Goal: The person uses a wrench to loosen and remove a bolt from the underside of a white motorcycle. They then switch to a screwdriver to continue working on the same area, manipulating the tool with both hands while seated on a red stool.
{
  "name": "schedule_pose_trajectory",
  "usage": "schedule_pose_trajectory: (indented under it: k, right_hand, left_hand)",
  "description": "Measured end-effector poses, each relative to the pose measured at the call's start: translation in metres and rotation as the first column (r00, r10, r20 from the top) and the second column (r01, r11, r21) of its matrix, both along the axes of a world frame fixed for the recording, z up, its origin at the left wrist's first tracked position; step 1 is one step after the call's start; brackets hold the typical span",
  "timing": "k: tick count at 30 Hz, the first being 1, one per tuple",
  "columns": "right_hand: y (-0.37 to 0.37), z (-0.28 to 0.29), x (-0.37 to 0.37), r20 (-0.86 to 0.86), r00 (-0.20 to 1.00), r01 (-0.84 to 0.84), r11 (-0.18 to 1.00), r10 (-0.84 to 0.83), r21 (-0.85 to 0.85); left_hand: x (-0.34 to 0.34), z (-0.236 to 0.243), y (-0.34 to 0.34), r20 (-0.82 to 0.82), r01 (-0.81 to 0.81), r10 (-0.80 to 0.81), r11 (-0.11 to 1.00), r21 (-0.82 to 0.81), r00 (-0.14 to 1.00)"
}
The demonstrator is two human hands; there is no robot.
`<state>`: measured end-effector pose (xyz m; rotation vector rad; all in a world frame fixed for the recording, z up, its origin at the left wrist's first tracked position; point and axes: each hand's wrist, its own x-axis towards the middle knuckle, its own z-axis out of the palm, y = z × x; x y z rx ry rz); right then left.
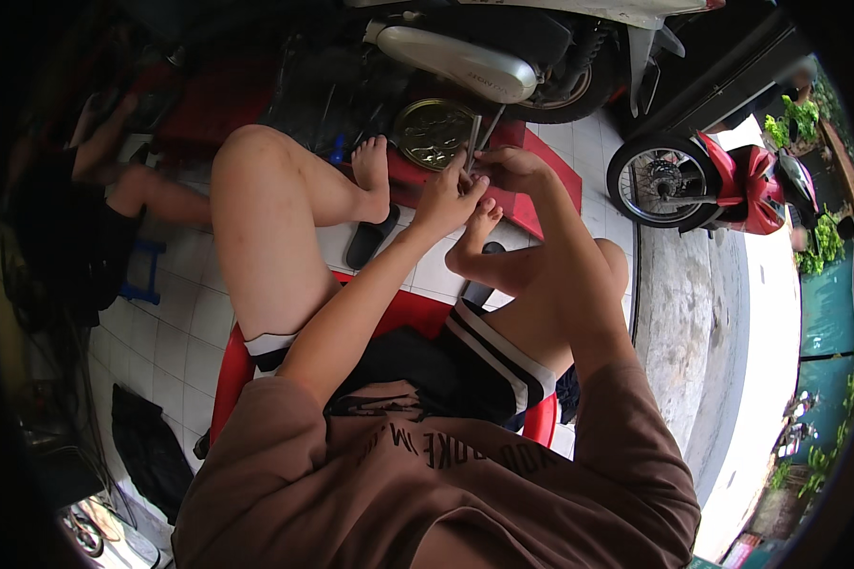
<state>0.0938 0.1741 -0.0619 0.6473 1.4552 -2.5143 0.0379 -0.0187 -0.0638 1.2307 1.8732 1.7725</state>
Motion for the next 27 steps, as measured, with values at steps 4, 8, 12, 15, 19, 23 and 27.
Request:
schedule_pose_trajectory:
  k: [4,8,12,15,19,23,27]
  right_hand:
    - [0.010,-0.010,-0.006,0.032,0.999,-0.040,0.995,0.043,-0.091]
    - [0.009,0.003,-0.003,0.043,0.999,-0.008,0.992,0.013,-0.124]
    - [0.003,0.009,-0.004,0.021,0.998,-0.060,0.993,0.063,-0.106]
    - [-0.005,0.012,-0.003,0.028,0.996,-0.081,0.996,0.082,-0.029]
    - [-0.003,0.014,-0.008,0.159,0.986,0.042,0.998,-0.050,0.048]
    - [-0.019,0.026,-0.010,0.110,0.987,0.133,0.982,-0.119,-0.137]
    - [-0.004,0.012,-0.005,0.067,0.993,0.112,0.973,-0.101,-0.201]
  left_hand:
    - [0.007,0.008,-0.013,-0.161,0.238,-0.270,0.952,-0.194,0.949]
    - [-0.001,0.000,-0.020,-0.267,0.179,-0.382,0.807,-0.562,0.885]
    - [-0.013,-0.012,-0.015,-0.267,-0.186,0.035,0.803,-0.567,0.963]
    - [-0.015,0.008,-0.014,-0.050,-0.024,0.011,0.960,-0.278,0.999]
    - [-0.003,0.017,-0.022,-0.163,0.290,-0.372,0.879,-0.379,0.914]
    - [-0.005,-0.011,-0.027,-0.196,0.111,-0.394,0.633,-0.766,0.898]
    - [-0.002,0.007,-0.024,-0.166,-0.102,-0.014,0.734,-0.671,0.986]
